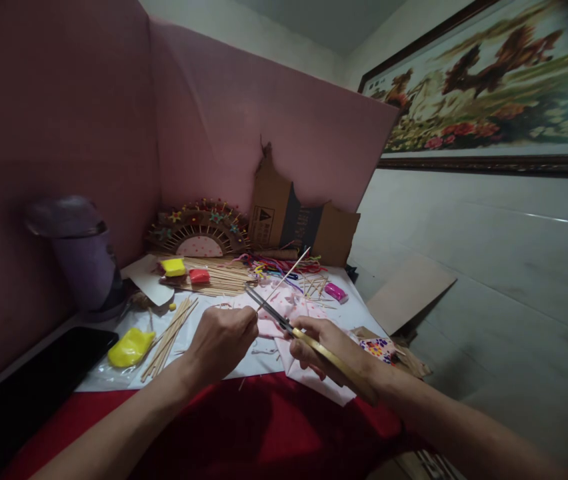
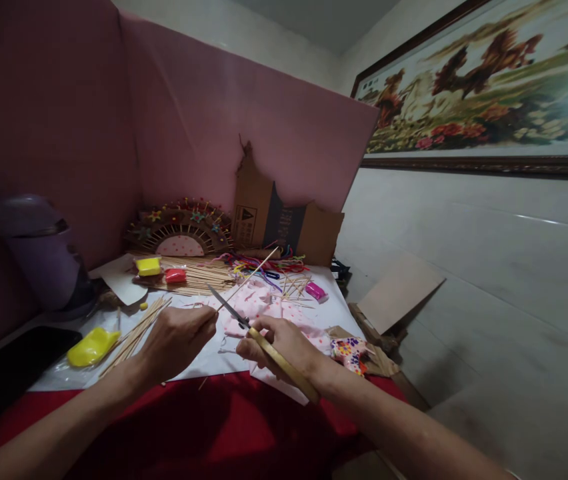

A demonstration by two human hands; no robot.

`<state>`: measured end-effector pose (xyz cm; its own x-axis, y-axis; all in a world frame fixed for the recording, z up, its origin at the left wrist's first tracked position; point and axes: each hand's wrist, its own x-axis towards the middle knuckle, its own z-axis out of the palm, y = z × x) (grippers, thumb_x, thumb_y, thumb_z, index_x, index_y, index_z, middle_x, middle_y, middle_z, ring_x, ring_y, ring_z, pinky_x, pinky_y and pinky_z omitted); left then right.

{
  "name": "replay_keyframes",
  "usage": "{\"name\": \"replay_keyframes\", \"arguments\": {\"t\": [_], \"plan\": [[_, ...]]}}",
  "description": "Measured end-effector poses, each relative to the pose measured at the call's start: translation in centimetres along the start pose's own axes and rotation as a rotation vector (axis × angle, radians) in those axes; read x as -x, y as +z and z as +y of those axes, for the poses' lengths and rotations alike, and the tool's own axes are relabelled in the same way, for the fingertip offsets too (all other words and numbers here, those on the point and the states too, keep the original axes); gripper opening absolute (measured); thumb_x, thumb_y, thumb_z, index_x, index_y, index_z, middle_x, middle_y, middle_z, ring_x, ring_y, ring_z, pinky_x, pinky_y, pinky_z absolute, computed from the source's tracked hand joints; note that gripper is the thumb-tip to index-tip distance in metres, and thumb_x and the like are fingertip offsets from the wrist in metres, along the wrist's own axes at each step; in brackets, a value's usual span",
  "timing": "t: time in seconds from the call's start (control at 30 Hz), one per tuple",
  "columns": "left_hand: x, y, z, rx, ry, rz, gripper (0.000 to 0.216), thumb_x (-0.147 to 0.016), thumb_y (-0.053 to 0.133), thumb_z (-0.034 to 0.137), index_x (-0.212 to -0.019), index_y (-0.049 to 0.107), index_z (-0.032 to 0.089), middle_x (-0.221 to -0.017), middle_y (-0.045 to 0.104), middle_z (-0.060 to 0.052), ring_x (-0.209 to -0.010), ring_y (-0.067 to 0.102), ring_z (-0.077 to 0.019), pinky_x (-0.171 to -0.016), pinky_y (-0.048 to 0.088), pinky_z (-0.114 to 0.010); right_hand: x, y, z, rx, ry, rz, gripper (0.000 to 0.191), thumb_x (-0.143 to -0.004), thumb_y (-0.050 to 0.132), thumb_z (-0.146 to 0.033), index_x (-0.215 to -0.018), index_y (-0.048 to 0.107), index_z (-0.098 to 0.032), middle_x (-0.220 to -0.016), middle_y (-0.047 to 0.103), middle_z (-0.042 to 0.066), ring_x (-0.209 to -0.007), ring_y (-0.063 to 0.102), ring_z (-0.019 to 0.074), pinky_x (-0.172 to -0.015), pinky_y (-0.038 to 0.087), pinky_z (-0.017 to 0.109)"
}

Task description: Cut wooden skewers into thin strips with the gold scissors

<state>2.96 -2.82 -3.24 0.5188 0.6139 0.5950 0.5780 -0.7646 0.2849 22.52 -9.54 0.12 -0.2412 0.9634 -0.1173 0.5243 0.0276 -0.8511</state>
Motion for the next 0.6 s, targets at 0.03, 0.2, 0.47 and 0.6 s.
{"name": "replay_keyframes", "arguments": {"t": [0.03, 0.2, 0.47, 0.6], "plan": [[0.07, 0.07, -0.02, -0.055, 0.024, -0.004, 0.023, -0.078, 0.04, 0.016, -0.057, 0.047, 0.017, -0.046, 0.042, 0.002, -0.044, 0.032, -0.0086, -0.05, 0.019, -0.025, -0.03, -0.02, 0.18, 0.031, -0.008, 0.005, 0.051, -0.067, 0.058, -0.064, -0.085, 0.051, -0.017, -0.059, 0.048, -0.003, -0.045, 0.039, 0.0069, -0.037, 0.029, 0.018], [0.18, 0.21, 0.23, -0.249, 0.103, -0.032, 0.023, -0.078, 0.039, 0.014, -0.06, 0.053, 0.015, -0.048, 0.047, -0.001, -0.042, 0.029, -0.0089, -0.049, 0.011, -0.027, -0.07, 0.19, 0.63, 0.242, -0.083, 0.106, 0.036, -0.073, 0.059, -0.052, -0.075, 0.051, -0.017, -0.062, 0.048, -0.003, -0.053, 0.037, 0.0082, -0.044, 0.028, 0.019], [0.06, -0.22, 0.69, -0.273, 0.07, -0.051, 0.023, -0.077, 0.039, 0.013, -0.06, 0.054, 0.014, -0.048, 0.046, -0.001, -0.041, 0.024, -0.0083, -0.049, 0.01, -0.028, 0.01, 0.66, 0.7, 0.343, -0.104, 0.186, 0.041, -0.067, 0.064, -0.056, -0.068, 0.051, -0.017, -0.061, 0.049, -0.004, -0.055, 0.04, 0.0095, -0.05, 0.027, 0.021], [0.18, 0.04, 0.76, -0.27, 0.085, -0.067, 0.023, -0.078, 0.039, 0.013, -0.06, 0.054, 0.014, -0.048, 0.046, -0.002, -0.041, 0.022, -0.0084, -0.049, 0.009, -0.027, -0.04, 0.8, 1.12, 0.332, -0.098, 0.215, 0.041, -0.066, 0.065, -0.055, -0.068, 0.052, -0.017, -0.061, 0.05, -0.003, -0.055, 0.04, 0.0096, -0.05, 0.028, 0.021]]}}
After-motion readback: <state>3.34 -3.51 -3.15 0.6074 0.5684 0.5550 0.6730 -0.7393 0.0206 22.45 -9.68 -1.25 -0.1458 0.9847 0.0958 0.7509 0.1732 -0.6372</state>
